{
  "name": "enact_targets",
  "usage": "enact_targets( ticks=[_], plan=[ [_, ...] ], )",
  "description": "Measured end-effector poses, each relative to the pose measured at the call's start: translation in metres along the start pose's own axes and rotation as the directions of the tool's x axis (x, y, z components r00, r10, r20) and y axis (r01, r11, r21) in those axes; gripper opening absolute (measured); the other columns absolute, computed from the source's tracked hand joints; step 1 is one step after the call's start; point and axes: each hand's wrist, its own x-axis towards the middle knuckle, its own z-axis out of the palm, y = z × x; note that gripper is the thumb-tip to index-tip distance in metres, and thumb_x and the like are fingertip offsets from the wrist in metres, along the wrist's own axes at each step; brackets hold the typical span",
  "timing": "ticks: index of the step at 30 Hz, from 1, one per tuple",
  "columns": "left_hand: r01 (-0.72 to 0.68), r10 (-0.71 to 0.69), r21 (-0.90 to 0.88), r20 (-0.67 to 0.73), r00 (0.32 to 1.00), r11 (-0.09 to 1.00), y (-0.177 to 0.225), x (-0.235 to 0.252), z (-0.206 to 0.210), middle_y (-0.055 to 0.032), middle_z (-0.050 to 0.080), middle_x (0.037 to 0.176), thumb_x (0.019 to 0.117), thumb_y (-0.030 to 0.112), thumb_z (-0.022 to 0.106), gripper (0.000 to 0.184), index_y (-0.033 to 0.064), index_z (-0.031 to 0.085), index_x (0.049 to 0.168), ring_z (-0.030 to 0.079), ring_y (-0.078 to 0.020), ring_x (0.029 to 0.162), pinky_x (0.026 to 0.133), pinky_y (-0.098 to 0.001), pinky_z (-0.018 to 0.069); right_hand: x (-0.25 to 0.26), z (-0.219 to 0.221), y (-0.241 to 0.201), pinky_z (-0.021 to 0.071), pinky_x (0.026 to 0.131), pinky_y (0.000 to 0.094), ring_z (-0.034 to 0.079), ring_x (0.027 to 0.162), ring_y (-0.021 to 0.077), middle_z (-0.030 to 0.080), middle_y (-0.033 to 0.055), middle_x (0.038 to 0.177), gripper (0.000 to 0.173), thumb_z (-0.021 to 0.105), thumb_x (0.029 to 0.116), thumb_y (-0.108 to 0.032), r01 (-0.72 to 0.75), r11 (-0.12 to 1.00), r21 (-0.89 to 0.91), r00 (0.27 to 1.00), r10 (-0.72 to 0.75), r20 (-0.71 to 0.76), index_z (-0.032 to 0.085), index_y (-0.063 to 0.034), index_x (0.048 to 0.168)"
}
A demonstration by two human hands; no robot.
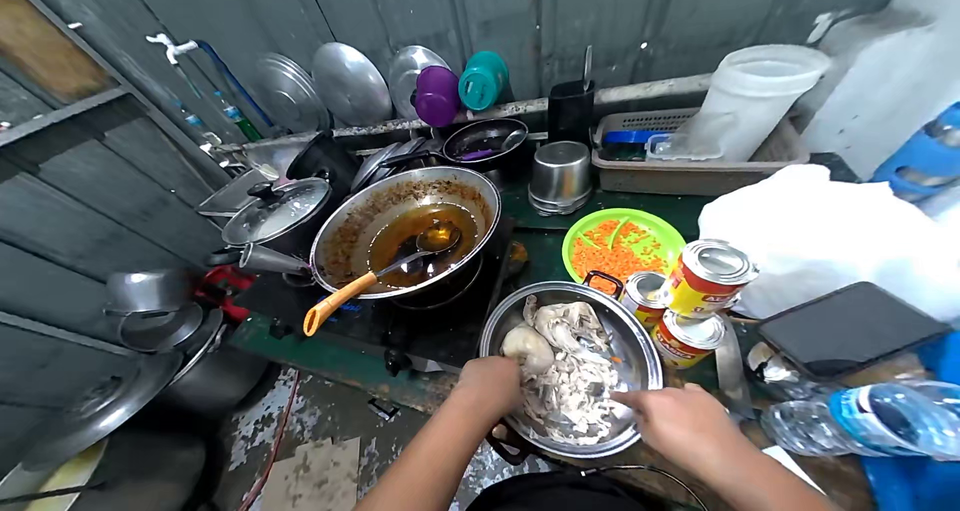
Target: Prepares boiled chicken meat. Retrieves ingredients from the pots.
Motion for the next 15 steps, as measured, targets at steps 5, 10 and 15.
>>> enact_targets(
  ticks=[5, 10, 15],
  plan=[
    [0.000, -0.001, 0.023, 0.039, 0.999, 1.000, 0.007, 0.005, 0.004, -0.0194, 0.068, 0.127, 0.1007, 0.031, 0.055, 0.032, 0.0127, 0.071, 0.122, 0.064, -0.0425, 0.121, 0.094, -0.0708, 0.0489, -0.006, -0.003, -0.002, 0.0408, 0.108, 0.0610, 0.065, 0.122, 0.0364, 0.072, 0.0123, 0.128, 0.047, 0.044, 0.1048, -0.021, 0.069, 0.996, 0.049, 0.997, -0.068, -0.024, 0.058, -0.0384, 0.147],
    [-0.004, 0.002, 0.040, 0.055, 0.999, 0.999, 0.013, 0.010, 0.012, -0.0191, 0.068, 0.128, 0.1013, 0.031, 0.055, 0.032, 0.0128, 0.071, 0.122, 0.063, -0.0423, 0.122, 0.095, -0.0700, 0.0490, -0.006, 0.006, -0.009, 0.0412, 0.107, 0.0609, 0.066, 0.120, 0.0373, 0.073, 0.0132, 0.124, 0.045, 0.046, 0.1043, -0.023, 0.110, 0.994, -0.015, 0.994, -0.110, 0.029, 0.060, -0.0386, 0.144],
    [0.001, -0.005, 0.065, 0.061, 0.998, 0.998, 0.012, 0.007, 0.014, -0.0190, 0.068, 0.128, 0.1012, 0.031, 0.055, 0.031, 0.0124, 0.071, 0.121, 0.063, -0.0429, 0.121, 0.093, -0.0705, 0.0494, 0.010, 0.000, 0.015, 0.0405, 0.109, 0.0630, 0.063, 0.126, 0.0384, 0.070, 0.0130, 0.132, 0.048, 0.046, 0.1053, -0.021, -0.012, 0.996, 0.092, 0.999, 0.016, -0.045, 0.057, -0.0390, 0.148]
  ],
)
